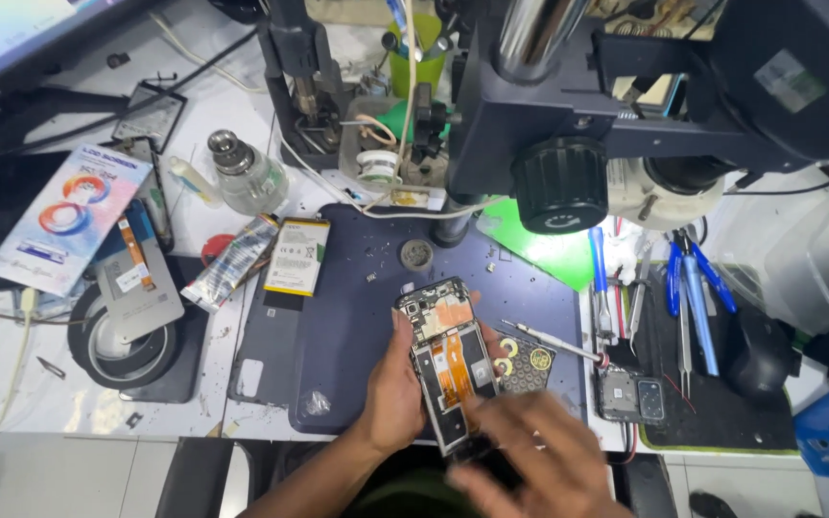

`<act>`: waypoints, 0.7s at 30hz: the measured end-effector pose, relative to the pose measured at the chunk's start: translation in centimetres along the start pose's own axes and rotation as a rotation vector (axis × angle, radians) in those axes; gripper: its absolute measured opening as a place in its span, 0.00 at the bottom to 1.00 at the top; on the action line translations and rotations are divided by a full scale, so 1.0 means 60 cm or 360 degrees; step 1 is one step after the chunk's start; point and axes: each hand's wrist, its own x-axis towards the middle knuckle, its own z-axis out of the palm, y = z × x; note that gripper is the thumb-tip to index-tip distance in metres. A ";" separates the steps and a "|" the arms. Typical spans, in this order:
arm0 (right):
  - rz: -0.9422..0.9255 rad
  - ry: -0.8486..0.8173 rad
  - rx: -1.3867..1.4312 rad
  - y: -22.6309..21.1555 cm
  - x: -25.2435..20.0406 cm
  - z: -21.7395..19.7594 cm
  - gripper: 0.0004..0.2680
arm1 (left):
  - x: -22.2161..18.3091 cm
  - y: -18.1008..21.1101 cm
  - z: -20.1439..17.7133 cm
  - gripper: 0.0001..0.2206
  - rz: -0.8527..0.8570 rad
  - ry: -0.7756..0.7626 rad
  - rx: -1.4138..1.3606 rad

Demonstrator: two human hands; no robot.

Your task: Cleaning a phone frame, applying adhesive, and assembling internal components like the battery and screen.

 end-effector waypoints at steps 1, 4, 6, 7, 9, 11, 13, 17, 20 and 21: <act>0.0107 0.0050 0.0075 -0.003 0.019 -0.008 0.18 | -0.002 0.000 0.002 0.39 -0.0012 -0.0050 0.0030; 0.0185 0.0080 0.0212 0.009 0.037 0.001 0.10 | -0.012 0.001 0.014 0.37 -0.0068 -0.0007 0.0093; 0.0139 0.0072 0.0270 0.020 0.043 0.013 0.10 | -0.012 0.004 0.025 0.35 -0.0101 0.0072 0.0135; 0.0085 0.0051 0.0266 0.020 0.045 0.017 0.11 | -0.014 0.005 0.030 0.33 -0.0024 0.0041 0.0199; 0.0029 0.0025 0.0266 0.021 0.049 0.022 0.12 | -0.016 0.010 0.040 0.32 0.0056 0.0014 0.0261; 0.0057 0.0012 0.0299 0.021 0.050 0.023 0.12 | -0.018 0.017 0.051 0.34 -0.0094 0.0128 0.0229; 0.0036 0.0014 0.0294 0.024 0.049 0.027 0.12 | -0.018 0.015 0.047 0.33 -0.0031 0.0076 0.0284; 0.0028 0.0002 0.0278 0.026 0.043 0.030 0.12 | -0.020 0.015 0.045 0.32 0.0120 0.0018 0.0579; 0.0005 0.0006 0.0271 0.024 0.045 0.031 0.12 | -0.022 0.023 0.055 0.33 0.0086 -0.0027 0.0546; 0.0003 0.0003 0.0273 0.025 0.044 0.032 0.12 | -0.021 0.023 0.054 0.33 0.0088 -0.0024 0.0545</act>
